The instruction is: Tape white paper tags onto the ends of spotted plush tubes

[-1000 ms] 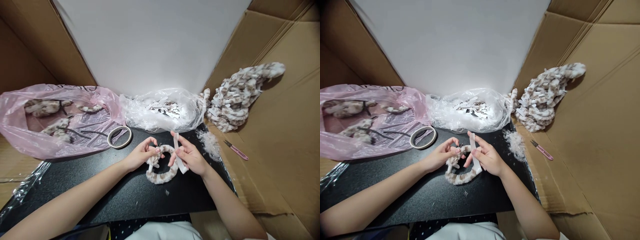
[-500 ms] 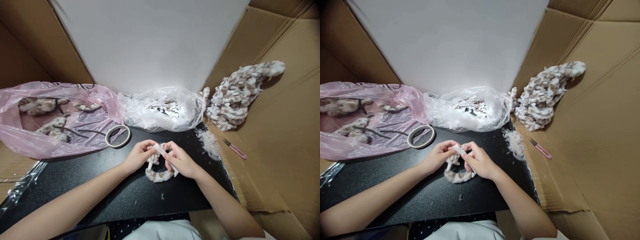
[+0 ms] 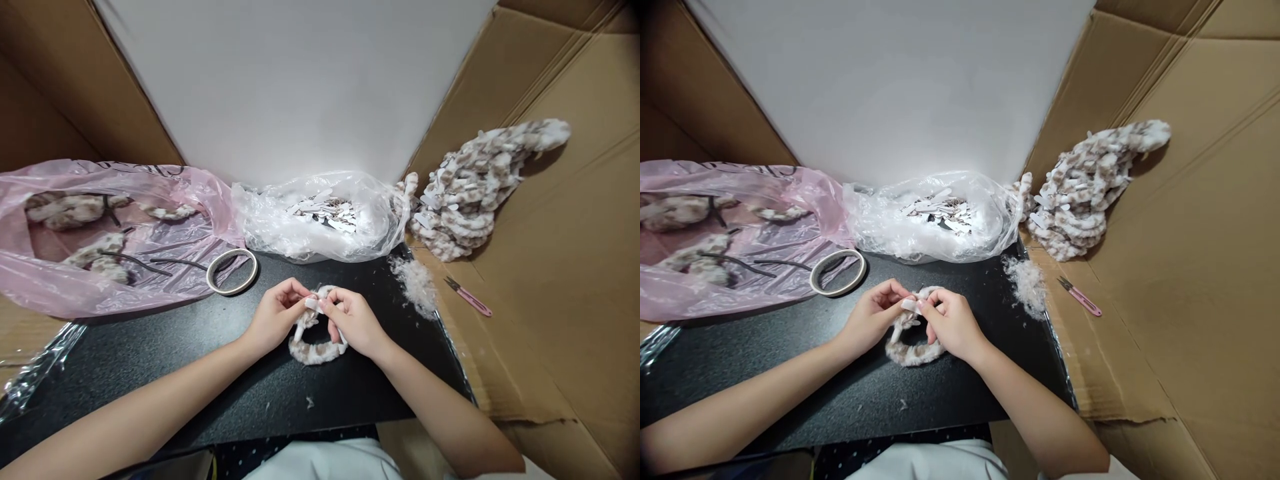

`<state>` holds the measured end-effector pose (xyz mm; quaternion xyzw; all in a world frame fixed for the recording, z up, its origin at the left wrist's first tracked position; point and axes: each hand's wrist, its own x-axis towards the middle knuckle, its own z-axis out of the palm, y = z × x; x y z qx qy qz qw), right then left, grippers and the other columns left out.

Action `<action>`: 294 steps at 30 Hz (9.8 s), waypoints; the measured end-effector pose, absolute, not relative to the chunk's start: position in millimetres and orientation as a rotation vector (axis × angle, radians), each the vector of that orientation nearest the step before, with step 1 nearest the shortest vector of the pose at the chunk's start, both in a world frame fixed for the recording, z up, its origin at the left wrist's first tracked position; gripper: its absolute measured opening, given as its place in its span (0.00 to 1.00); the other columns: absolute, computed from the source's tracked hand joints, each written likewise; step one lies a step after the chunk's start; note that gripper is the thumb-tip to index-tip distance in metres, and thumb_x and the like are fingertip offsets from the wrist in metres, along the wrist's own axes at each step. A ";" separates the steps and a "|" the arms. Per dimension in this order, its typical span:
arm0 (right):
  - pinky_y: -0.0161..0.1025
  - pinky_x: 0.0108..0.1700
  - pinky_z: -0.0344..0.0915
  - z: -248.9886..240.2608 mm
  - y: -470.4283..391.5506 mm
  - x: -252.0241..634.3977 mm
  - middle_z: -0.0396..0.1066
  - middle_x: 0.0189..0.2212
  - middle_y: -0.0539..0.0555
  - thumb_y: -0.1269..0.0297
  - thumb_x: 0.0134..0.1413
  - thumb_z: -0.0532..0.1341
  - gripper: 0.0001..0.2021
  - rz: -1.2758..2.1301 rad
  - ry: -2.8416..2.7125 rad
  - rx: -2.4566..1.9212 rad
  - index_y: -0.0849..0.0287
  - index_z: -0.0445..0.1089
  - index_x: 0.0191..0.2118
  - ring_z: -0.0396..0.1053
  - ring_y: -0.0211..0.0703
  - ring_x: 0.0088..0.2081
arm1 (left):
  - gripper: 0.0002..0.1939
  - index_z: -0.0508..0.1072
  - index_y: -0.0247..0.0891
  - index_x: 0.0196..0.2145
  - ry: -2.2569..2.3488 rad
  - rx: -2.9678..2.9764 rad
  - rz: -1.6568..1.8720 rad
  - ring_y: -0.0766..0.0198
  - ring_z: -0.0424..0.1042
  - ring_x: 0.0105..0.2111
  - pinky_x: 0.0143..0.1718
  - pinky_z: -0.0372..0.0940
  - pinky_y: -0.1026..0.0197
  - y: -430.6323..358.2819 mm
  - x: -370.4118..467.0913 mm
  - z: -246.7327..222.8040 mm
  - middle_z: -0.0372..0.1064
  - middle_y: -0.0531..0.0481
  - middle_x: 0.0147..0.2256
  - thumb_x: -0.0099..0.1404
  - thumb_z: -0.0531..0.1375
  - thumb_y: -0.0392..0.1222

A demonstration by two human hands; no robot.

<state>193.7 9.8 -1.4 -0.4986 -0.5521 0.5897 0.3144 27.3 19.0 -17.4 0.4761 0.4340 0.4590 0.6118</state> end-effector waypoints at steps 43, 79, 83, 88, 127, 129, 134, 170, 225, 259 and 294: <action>0.32 0.23 0.49 14.8 15.1 217.3 0.61 0.16 0.46 0.63 0.49 0.65 0.08 1.416 -1.919 -1.247 0.63 0.75 0.26 0.54 0.31 0.19 | 0.15 0.75 0.34 0.25 0.916 0.769 0.925 0.72 0.68 0.20 0.24 0.62 0.72 22.8 18.3 -1.2 0.72 0.54 0.20 0.46 0.74 0.45; 0.42 0.43 0.67 10.4 6.3 202.9 0.77 0.33 0.56 0.68 0.52 0.64 0.10 1.104 -1.614 -0.812 0.58 0.68 0.22 0.73 0.45 0.37 | 0.18 0.71 0.33 0.29 0.827 0.752 0.896 0.69 0.74 0.24 0.28 0.67 0.70 20.8 19.5 -14.8 0.77 0.50 0.24 0.46 0.74 0.40; 0.43 0.43 0.67 10.3 5.5 203.1 0.77 0.33 0.57 0.65 0.53 0.64 0.11 1.114 -1.602 -0.817 0.58 0.69 0.22 0.73 0.45 0.37 | 0.15 0.73 0.32 0.27 0.839 0.749 0.893 0.70 0.72 0.23 0.27 0.66 0.71 20.5 20.3 -11.0 0.75 0.51 0.23 0.47 0.73 0.42; 0.43 0.42 0.67 8.0 4.4 201.8 0.76 0.32 0.56 0.64 0.52 0.65 0.10 1.094 -1.598 -0.919 0.57 0.69 0.22 0.73 0.45 0.36 | 0.17 0.68 0.34 0.26 0.823 0.756 0.908 0.68 0.73 0.23 0.26 0.66 0.70 19.5 20.7 -8.7 0.75 0.51 0.23 0.47 0.73 0.39; 0.40 0.41 0.63 13.6 15.0 211.7 0.65 0.33 0.52 0.63 0.52 0.63 0.06 0.716 -1.756 -1.075 0.56 0.66 0.34 0.65 0.43 0.37 | 0.14 0.71 0.34 0.22 0.951 1.035 0.942 0.70 0.68 0.19 0.18 0.61 0.71 18.8 11.8 18.6 0.72 0.53 0.20 0.45 0.74 0.40; 0.41 0.44 0.64 16.7 18.2 217.2 0.66 0.36 0.53 0.62 0.53 0.62 0.07 0.782 -1.756 -0.991 0.56 0.66 0.38 0.65 0.45 0.40 | 0.14 0.71 0.34 0.21 0.955 1.060 0.925 0.69 0.67 0.18 0.18 0.61 0.70 16.9 12.7 22.2 0.71 0.53 0.20 0.44 0.74 0.41; 0.42 0.42 0.64 18.9 19.7 225.1 0.67 0.33 0.53 0.59 0.55 0.61 0.06 0.817 -1.697 -0.907 0.55 0.68 0.35 0.66 0.45 0.37 | 0.15 0.72 0.34 0.21 0.989 1.076 0.990 0.67 0.70 0.21 0.23 0.64 0.69 18.0 13.0 22.3 0.72 0.52 0.21 0.44 0.74 0.42; 0.40 0.37 0.68 8.5 24.4 223.2 0.77 0.35 0.60 0.43 0.65 0.43 0.28 2.531 -1.052 -0.747 0.63 0.67 0.43 0.77 0.44 0.30 | 0.06 0.73 0.33 0.24 0.895 1.731 1.103 0.68 0.73 0.24 0.26 0.65 0.70 11.0 11.6 14.3 0.77 0.48 0.27 0.56 0.67 0.33; 0.40 0.44 0.69 4.8 10.5 207.1 0.77 0.32 0.53 0.59 0.40 0.73 0.15 1.910 -1.059 -0.999 0.61 0.79 0.35 0.73 0.38 0.32 | 0.08 0.75 0.34 0.27 0.971 1.578 1.017 0.66 0.73 0.25 0.26 0.65 0.68 8.7 18.8 6.7 0.75 0.49 0.26 0.60 0.65 0.40; 0.41 0.40 0.70 2.0 12.2 209.6 0.77 0.26 0.52 0.59 0.35 0.74 0.16 1.788 -0.990 -1.072 0.60 0.80 0.34 0.73 0.39 0.30 | 0.06 0.73 0.38 0.39 0.983 2.197 1.048 0.65 0.70 0.35 0.36 0.67 0.65 11.7 15.8 -4.8 0.68 0.48 0.37 0.64 0.59 0.33; 0.34 0.33 0.63 -1.5 19.1 201.8 0.70 0.25 0.49 0.56 0.44 0.68 0.12 1.589 -1.204 -1.134 0.61 0.73 0.28 0.66 0.37 0.28 | 0.07 0.75 0.38 0.33 1.008 1.773 0.790 0.66 0.69 0.32 0.34 0.61 0.67 9.8 17.1 2.3 0.72 0.52 0.33 0.66 0.59 0.41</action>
